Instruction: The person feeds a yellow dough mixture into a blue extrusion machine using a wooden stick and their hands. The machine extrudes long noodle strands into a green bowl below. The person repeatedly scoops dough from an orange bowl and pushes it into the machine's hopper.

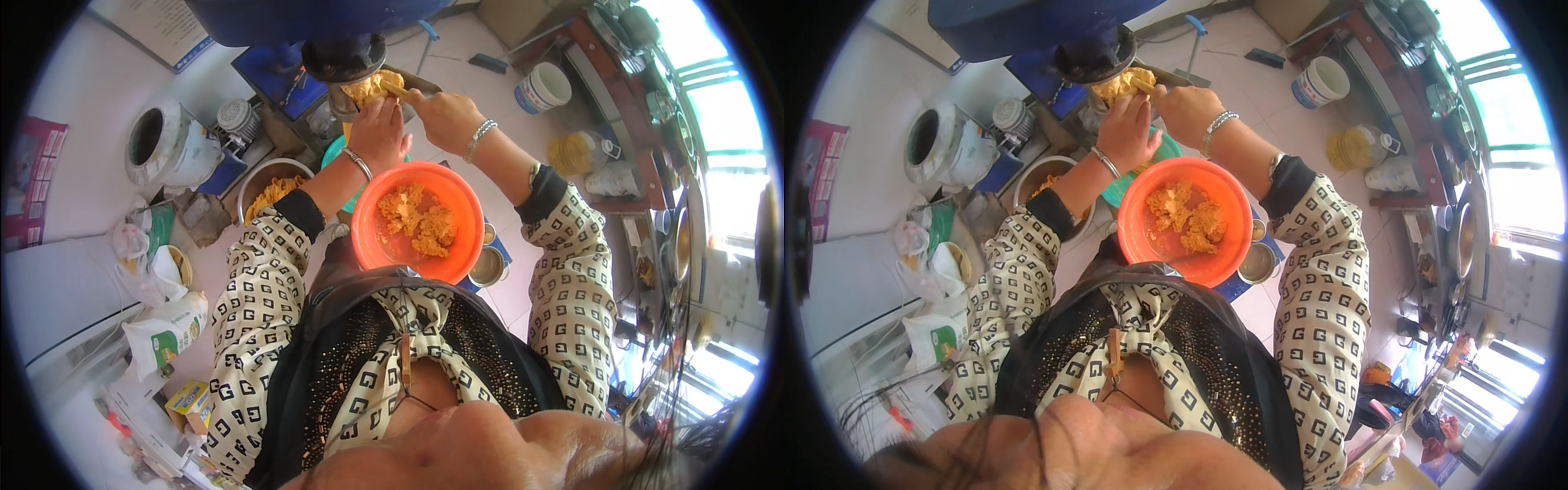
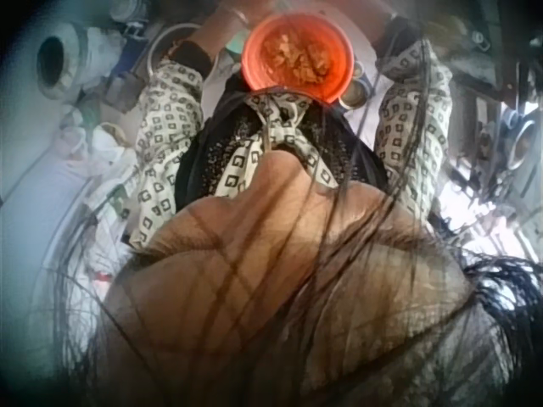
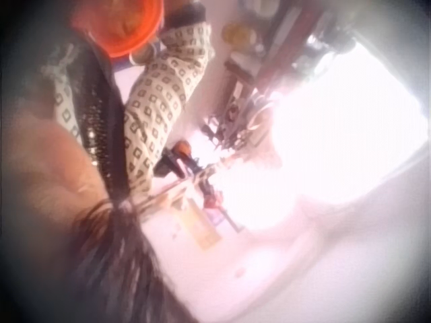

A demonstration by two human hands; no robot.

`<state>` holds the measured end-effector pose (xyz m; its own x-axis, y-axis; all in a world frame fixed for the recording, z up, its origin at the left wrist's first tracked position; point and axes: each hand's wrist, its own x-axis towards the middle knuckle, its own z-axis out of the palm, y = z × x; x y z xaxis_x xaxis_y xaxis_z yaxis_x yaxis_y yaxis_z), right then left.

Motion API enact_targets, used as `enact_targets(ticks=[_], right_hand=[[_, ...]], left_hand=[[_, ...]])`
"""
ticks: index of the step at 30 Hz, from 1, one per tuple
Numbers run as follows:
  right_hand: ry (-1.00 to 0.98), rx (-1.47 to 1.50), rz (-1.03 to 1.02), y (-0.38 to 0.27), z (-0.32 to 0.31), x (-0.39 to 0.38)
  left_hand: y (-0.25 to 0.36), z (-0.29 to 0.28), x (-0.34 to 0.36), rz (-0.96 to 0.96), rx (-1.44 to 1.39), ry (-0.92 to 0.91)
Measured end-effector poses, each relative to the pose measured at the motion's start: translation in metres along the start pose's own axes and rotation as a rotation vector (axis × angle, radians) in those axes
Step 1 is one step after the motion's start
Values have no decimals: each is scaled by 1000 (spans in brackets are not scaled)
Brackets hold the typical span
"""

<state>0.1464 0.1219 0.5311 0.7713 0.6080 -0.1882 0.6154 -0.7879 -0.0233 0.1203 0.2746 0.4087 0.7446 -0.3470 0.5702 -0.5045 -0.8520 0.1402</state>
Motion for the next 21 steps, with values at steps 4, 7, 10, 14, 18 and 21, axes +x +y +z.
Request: enact_targets(ticks=[4,7,10,14,18,21], right_hand=[[72,54,-2,6,7,-8],[62,116,103,9,-14,-40],[50,101,183,21,-4,-40],[76,156,174,12,8,-12],[76,175,150,6,12,3],[87,171,129,8,12,9]], left_hand=[[-10,3,0,29,52,-38],[-13,-1,-1,29,105,13],[-7,-5,9,17,94,-7],[-4,-1,11,3,67,-27],[1,-3,9,-14,83,-23],[3,-1,9,9,57,14]])
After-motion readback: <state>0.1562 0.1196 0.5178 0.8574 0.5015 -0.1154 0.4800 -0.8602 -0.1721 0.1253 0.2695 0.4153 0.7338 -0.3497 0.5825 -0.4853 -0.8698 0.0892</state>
